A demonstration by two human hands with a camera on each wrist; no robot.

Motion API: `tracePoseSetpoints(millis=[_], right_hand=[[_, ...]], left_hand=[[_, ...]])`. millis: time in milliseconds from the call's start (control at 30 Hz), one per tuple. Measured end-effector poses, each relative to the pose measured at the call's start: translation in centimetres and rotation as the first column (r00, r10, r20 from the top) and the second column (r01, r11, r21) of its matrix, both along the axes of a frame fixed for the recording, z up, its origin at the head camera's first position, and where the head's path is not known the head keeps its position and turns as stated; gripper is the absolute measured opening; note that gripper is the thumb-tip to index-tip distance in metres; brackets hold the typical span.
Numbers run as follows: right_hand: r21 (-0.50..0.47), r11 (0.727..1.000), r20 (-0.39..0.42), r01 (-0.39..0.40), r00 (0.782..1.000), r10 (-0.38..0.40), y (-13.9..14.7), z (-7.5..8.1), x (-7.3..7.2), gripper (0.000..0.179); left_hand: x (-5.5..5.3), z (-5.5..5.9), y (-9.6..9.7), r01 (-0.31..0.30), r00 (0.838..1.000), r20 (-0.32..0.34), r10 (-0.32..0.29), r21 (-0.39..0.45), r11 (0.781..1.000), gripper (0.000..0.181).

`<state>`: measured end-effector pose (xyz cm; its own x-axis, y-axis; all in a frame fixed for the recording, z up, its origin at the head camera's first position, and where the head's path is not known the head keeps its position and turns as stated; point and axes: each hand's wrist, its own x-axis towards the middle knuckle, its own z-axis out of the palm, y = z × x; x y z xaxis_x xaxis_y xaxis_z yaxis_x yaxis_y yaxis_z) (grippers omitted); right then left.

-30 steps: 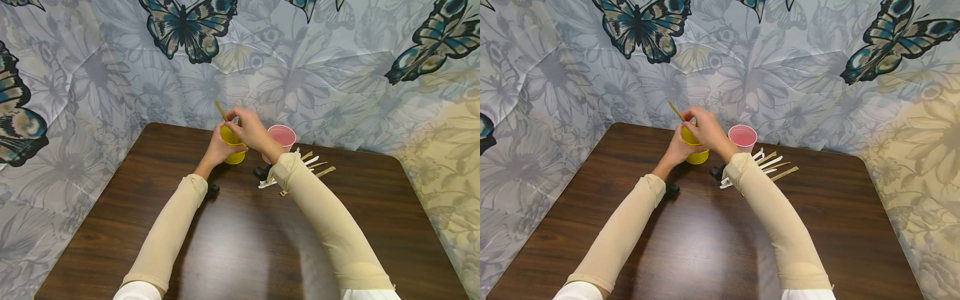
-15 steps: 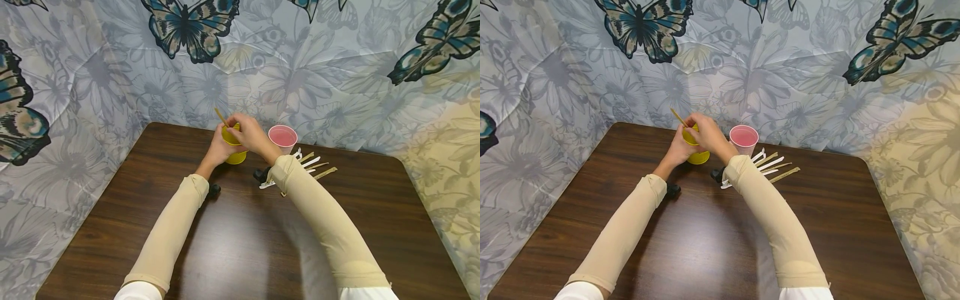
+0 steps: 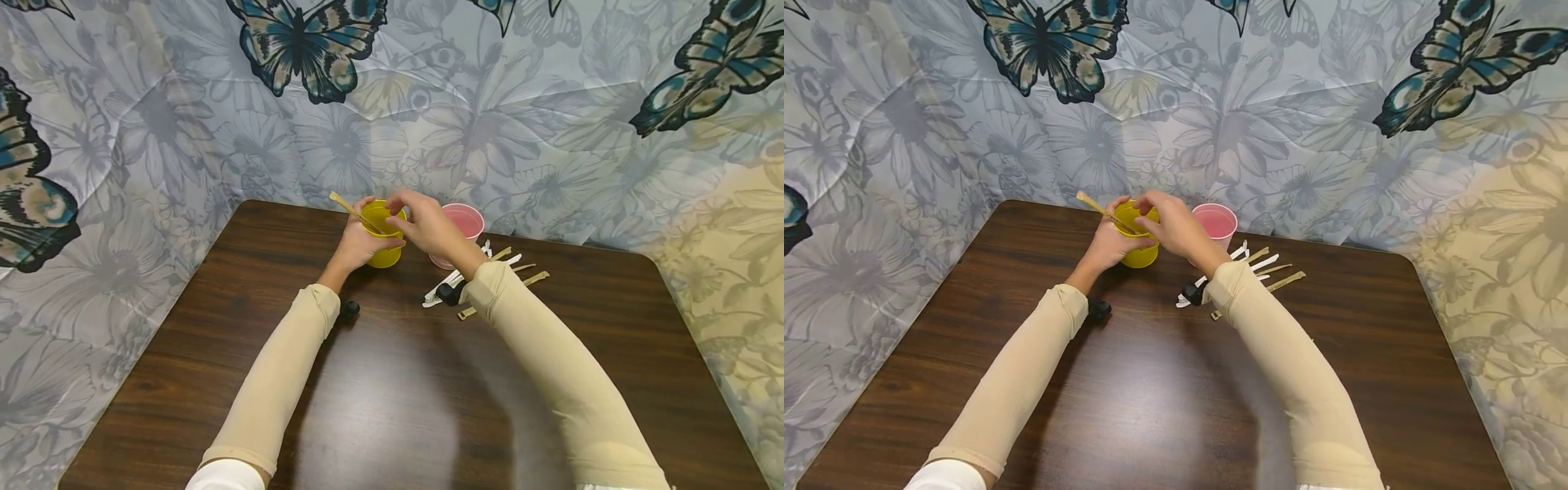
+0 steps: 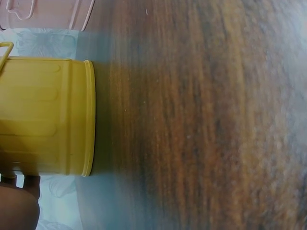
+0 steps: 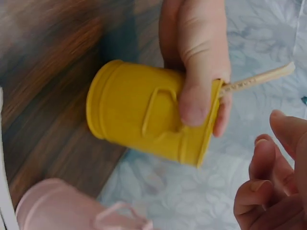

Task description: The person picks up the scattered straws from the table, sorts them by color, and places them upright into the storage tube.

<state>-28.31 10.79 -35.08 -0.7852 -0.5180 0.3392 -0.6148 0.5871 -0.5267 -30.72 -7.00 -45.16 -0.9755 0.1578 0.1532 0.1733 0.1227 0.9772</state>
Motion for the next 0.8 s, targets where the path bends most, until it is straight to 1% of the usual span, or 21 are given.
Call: tracePoseSetpoints(millis=[133,300,400,600,800], right_hand=[[0.047,0.999,0.005,-0.021,1.000,0.021,1.7,0.8,1.6,0.026],[0.135,0.990,0.018,-0.030,0.999,0.028,4.0,1.1,3.6,0.028],[0.160,0.987,0.025,-0.018,1.000,0.014,5.5,0.6,4.6,0.028],[0.171,0.985,0.049,0.016,0.998,-0.025,8.5,-1.1,6.6,0.028],[0.177,0.984,0.084,0.026,0.996,-0.042,11.4,-3.1,7.7,0.030]], left_hand=[[0.0,0.0,0.0,0.001,1.000,0.003,-0.002,0.014,1.000,0.108],[0.2,0.1,0.3,0.002,1.000,0.011,-0.002,0.028,1.000,0.110],[0.2,0.1,0.3,-0.002,1.000,0.020,0.001,0.024,1.000,0.112],[0.2,0.1,0.3,-0.009,1.000,0.009,0.009,0.021,1.000,0.113],[0.1,0.1,0.4,-0.007,1.000,-0.003,0.007,0.034,0.999,0.112]])
